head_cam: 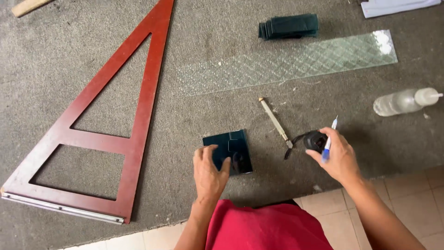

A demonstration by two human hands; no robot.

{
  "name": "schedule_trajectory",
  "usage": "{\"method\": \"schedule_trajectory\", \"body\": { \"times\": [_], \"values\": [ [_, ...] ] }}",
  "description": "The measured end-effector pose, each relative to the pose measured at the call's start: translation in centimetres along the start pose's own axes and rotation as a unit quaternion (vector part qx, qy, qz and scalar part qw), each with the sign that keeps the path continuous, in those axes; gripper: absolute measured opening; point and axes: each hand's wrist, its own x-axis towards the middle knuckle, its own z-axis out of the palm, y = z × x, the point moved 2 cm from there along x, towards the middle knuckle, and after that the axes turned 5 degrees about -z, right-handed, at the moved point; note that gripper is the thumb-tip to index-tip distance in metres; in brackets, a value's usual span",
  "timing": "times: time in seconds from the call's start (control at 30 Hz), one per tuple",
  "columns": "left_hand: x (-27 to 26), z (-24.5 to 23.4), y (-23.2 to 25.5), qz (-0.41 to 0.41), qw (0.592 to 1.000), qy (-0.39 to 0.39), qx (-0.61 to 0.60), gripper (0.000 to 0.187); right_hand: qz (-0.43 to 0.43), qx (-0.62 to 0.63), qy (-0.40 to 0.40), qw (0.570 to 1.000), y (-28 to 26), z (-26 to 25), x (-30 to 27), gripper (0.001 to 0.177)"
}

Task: Measuring and cutting pieces of dark tinted glass using a tape measure, square ruler, and glass cutter.

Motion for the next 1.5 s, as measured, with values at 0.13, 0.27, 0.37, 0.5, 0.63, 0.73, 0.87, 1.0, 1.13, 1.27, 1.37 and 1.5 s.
{"method": "schedule_trajectory", "body": {
  "times": [0.13,0.27,0.37,0.5,0.63,0.73,0.87,1.0,1.13,1.27,1.37,1.5],
  "values": [
    [-1.7,1.6,0.1,0.066,0.982,-0.114,-0.134,0.041,0.036,0.017,0.097,0.994,-0.3,0.0,-1.4,0.063],
    [-3.2,-2.4,4.8,-0.103,0.858,-0.334,-0.376,0.05,-0.015,-0.043,0.122,0.991,-9.1,-4.9,-2.6,0.06],
    [-3.2,-4.6,6.4,-0.013,0.85,-0.422,-0.314,0.097,-0.076,0.064,0.042,0.994,-15.5,-4.1,-3.5,0.062],
    [-4.0,-7.0,5.0,0.203,0.872,-0.401,-0.196,0.084,0.068,0.172,-0.091,0.979,-21.0,0.1,-6.5,0.063],
    [-4.9,-8.1,-0.6,0.055,0.895,-0.398,-0.194,0.068,0.139,0.373,-0.106,0.911,-23.6,2.7,-9.5,0.031],
    [-5.8,-8.0,-4.5,-0.123,0.895,-0.369,-0.219,0.056,0.105,0.354,-0.083,0.926,-25.7,4.6,-10.2,0.027],
    [-4.6,-10.5,-6.0,-0.03,0.926,-0.358,-0.119,0.051,0.122,0.388,-0.1,0.908,-27.7,6.6,-11.3,0.028],
    [-5.1,-12.0,-5.5,0.051,0.911,-0.402,-0.071,0.032,0.105,0.446,-0.106,0.882,-28.9,7.5,-11.6,0.038],
    [-3.9,-11.8,-6.9,0.07,0.937,-0.317,0.133,0.026,0.066,0.395,-0.016,0.916,-28.4,7.2,-10.9,0.032],
    [-0.5,-11.6,-10.4,0.04,0.939,-0.254,0.228,0.064,0.15,0.383,0.049,0.91,-24.2,5.7,-8.4,0.026],
    [0.8,-11.2,-11.1,-0.01,0.956,-0.21,0.204,0.048,0.16,0.487,0.07,0.856,-21.6,4.9,-6.4,0.028],
    [1.2,-9.4,-11.2,-0.016,0.959,-0.168,0.228,0.052,0.106,0.24,0.071,0.962,-20.3,4.5,-6.2,0.016]
  ]
}}
